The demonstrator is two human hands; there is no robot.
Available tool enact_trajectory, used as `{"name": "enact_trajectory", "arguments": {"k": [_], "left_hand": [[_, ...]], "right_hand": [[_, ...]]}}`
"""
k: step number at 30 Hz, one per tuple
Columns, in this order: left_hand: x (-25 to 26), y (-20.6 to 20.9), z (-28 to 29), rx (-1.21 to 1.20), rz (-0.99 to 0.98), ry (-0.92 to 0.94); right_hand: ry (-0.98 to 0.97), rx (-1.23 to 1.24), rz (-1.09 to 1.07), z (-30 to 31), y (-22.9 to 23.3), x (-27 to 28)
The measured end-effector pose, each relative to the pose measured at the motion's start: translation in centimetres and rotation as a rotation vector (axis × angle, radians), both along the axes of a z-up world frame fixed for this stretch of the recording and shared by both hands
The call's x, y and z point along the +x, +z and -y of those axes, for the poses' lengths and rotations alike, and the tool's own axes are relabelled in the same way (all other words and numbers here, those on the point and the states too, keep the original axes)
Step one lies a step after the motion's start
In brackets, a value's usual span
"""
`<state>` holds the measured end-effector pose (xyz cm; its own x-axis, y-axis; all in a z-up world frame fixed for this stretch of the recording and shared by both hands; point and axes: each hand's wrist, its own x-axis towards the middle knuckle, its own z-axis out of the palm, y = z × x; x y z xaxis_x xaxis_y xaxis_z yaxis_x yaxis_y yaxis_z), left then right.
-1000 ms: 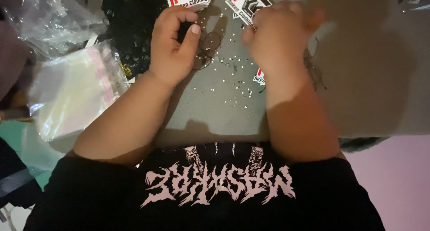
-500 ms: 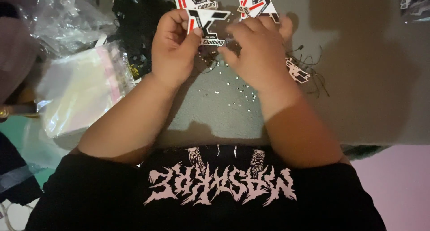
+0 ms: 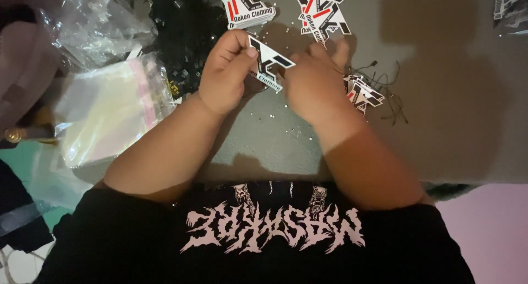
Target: The person assembles keychains by hand, threading a black cord through a small white bead and attaching it to a branded tag. The person repeats this process for multiple tags, handling the cords, beads, and tags directly.
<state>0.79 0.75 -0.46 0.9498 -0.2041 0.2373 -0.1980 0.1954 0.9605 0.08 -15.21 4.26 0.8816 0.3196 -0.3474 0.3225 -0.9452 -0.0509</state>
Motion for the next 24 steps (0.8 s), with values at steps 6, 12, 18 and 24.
{"name": "enact_trajectory", "arguments": {"k": [6,12,18,24], "left_hand": [[0.4,-1.0,0.2,-0.226,-0.212,-0.097],[0.1,-0.5,0.3,-0.100,-0.141,-0.291],[-0.4,-0.1,0.4,-0.026,-0.258,-0.349],[-0.2,-0.2,0.5,-0.469,-0.174,-0.344]], "right_hand": [[0.082,0.296,0.339,1.1,-0.3,-0.1],[-0.159,0.733,0.332,2.3,1.1,0.1],[-0.128,1.104,0.407,3.3,-0.4,0.4],[-0.267,1.298,0.089,2.3,0.7,-0.2]]}}
